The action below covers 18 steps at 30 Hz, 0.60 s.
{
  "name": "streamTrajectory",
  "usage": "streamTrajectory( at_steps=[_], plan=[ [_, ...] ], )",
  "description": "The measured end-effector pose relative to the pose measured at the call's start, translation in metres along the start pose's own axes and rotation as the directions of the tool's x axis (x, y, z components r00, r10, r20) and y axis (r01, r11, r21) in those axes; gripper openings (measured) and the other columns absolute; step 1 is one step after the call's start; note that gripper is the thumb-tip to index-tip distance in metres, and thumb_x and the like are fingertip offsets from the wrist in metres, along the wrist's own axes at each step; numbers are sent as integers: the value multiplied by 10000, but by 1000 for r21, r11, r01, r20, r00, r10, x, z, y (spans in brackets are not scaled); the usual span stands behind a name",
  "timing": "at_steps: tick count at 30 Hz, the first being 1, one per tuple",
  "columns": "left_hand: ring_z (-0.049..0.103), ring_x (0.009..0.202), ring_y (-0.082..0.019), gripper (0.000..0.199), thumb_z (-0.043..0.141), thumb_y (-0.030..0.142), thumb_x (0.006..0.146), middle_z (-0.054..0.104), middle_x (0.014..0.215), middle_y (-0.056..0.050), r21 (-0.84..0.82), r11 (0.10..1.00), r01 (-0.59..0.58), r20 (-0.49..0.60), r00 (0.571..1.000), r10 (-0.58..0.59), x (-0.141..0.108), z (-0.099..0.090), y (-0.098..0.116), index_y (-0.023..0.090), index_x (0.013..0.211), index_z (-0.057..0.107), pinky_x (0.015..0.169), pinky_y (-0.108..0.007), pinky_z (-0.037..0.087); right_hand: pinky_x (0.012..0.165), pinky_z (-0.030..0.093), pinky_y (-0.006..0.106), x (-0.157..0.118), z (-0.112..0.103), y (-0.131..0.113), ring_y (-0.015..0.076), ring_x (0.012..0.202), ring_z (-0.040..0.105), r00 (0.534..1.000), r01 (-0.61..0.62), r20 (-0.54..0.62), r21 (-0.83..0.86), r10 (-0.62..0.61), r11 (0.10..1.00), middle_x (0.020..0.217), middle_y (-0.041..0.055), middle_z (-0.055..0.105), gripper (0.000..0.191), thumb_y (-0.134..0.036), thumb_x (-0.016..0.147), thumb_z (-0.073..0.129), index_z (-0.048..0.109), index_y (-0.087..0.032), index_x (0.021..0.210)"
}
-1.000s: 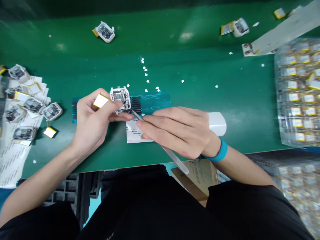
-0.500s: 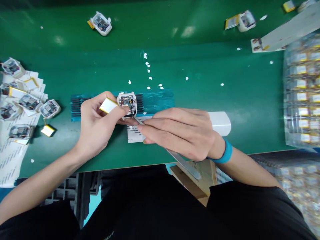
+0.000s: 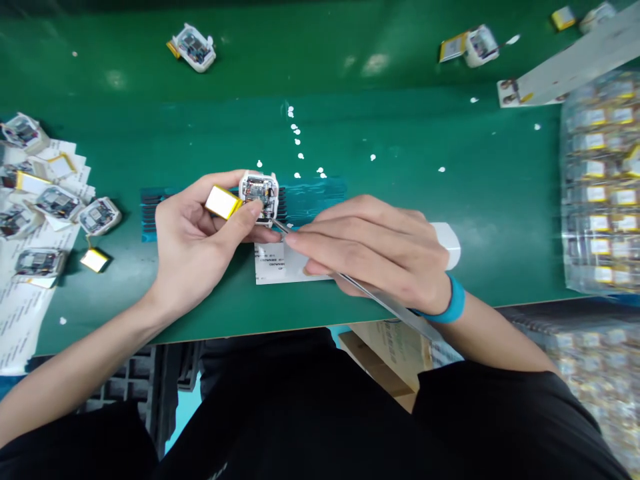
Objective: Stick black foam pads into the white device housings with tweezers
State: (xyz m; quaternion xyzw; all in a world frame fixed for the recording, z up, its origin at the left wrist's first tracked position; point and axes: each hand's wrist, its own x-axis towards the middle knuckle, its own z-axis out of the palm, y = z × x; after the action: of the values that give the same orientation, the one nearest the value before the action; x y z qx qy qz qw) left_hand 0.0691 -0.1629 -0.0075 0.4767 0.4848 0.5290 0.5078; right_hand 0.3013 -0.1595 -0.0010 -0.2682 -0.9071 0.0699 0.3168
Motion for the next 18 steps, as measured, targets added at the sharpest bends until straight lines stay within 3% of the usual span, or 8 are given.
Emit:
streamTrajectory(
  at_steps=[4,8,12,13,15,17,18],
  plan=[
    [769,645,-164,229,956,283,813,804,870,24,-1,1000,-12,0,1000,12,1,-2,-3,249,1005,835,596,-309,716,685,600,275,1,5,2,158,940,763,995,101,-17,-57,-102,993,938,6,821,252,-228,1102,607,689,-245,1340],
    [754,621,-161,307,941,276,825,804,856,11,19,1000,-12,34,999,12,5,-7,-14,226,1094,802,651,-332,708,732,602,280,1,7,6,161,946,748,994,100,-44,-105,-105,989,923,9,800,274,-221,1094,613,681,-241,1359],
    [654,490,-126,412,999,263,753,749,709,47,144,982,-120,70,991,111,35,-24,-21,228,1070,738,460,-276,541,725,585,278,2,13,11,156,906,724,976,167,-114,-167,-187,972,913,8,789,251,-233,1074,655,690,-224,1322],
    [620,469,-112,425,1003,232,746,728,680,68,221,964,-151,39,989,145,50,-31,-20,231,1062,719,434,-269,491,716,575,272,3,16,12,149,884,715,966,190,-139,-182,-217,965,896,0,782,225,-243,1074,659,699,-220,1294],
    [598,504,-99,424,964,123,775,693,672,107,456,884,-104,-101,981,168,87,-50,-15,220,1088,696,518,-277,522,703,555,257,4,22,13,132,847,695,947,223,-185,-218,-264,950,872,-18,770,176,-275,1085,652,718,-221,1239],
    [591,604,-94,320,859,117,901,655,696,125,684,724,95,-284,948,144,127,-72,-7,188,1167,697,726,-320,608,702,542,254,4,26,14,126,841,679,936,222,-218,-247,-277,943,880,-20,772,179,-305,1106,618,726,-217,1218],
    [577,651,-101,218,790,154,977,613,695,114,713,685,150,-352,922,164,146,-83,-2,160,1175,697,837,-360,612,706,541,258,5,27,14,128,850,675,936,209,-228,-250,-268,945,902,-13,779,197,-310,1116,597,724,-208,1226]
  ],
)
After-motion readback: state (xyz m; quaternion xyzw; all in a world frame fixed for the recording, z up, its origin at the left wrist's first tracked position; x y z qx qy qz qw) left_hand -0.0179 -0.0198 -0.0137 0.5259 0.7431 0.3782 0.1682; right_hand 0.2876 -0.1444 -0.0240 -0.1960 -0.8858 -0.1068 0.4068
